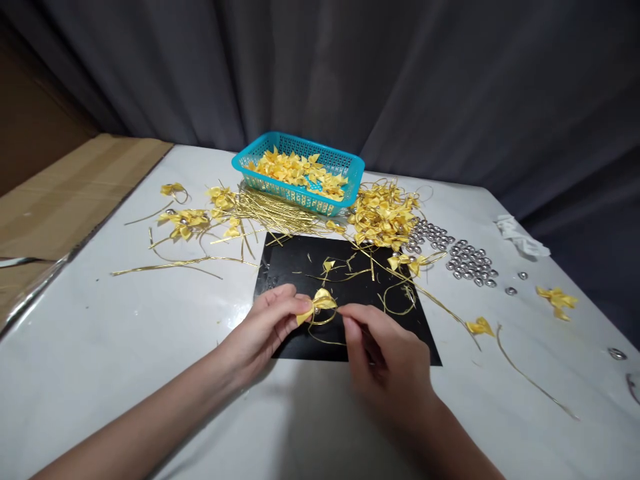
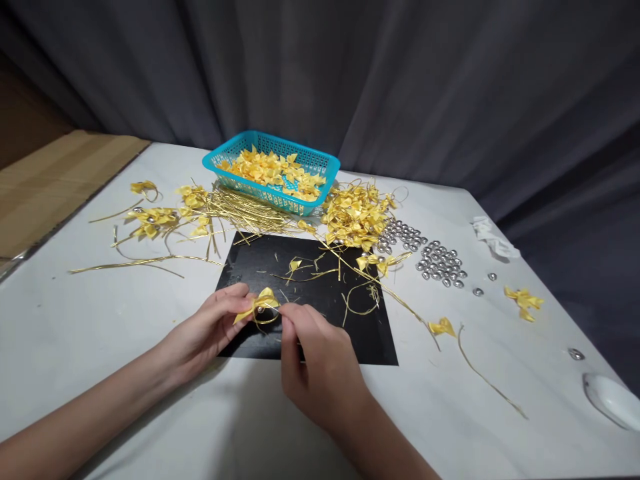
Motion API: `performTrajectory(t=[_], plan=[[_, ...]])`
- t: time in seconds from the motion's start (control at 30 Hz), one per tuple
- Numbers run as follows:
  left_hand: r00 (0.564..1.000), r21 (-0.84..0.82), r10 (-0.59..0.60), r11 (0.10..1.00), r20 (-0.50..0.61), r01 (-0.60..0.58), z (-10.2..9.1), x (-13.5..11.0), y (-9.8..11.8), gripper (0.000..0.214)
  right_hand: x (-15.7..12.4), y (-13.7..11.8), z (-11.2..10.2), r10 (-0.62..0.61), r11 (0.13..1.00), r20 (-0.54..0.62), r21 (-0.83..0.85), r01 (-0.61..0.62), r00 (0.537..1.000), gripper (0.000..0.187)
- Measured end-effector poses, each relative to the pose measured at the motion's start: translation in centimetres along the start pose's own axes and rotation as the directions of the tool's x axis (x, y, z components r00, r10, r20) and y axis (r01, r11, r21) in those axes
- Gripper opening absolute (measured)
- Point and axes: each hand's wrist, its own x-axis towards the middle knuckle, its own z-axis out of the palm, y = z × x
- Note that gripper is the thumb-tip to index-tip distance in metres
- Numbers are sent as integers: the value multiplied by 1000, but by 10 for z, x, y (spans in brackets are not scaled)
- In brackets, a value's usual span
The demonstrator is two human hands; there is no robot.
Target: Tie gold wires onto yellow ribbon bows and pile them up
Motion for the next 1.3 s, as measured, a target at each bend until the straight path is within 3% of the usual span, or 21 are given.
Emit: performTrajectory(t=[0.23, 0.63, 0.97, 1.3], plan=[[1000, 1, 1, 1000, 24, -2, -1, 0, -1, 41, -2, 1, 2, -7, 1000, 8, -4, 7, 1000, 15], [1000, 64, 2, 998, 11, -3, 1, 1, 0, 42, 1, 4, -3, -20, 1000, 116, 10, 19, 993, 18], [1000, 73, -16, 997, 12, 15, 2, -1, 1, 41, -4, 6, 2, 57, 983, 57, 171, -66, 997, 15], [999, 66, -30, 997, 9, 30, 2, 0, 2, 41, -2, 6, 0, 44, 979, 15, 200, -46, 999, 15]])
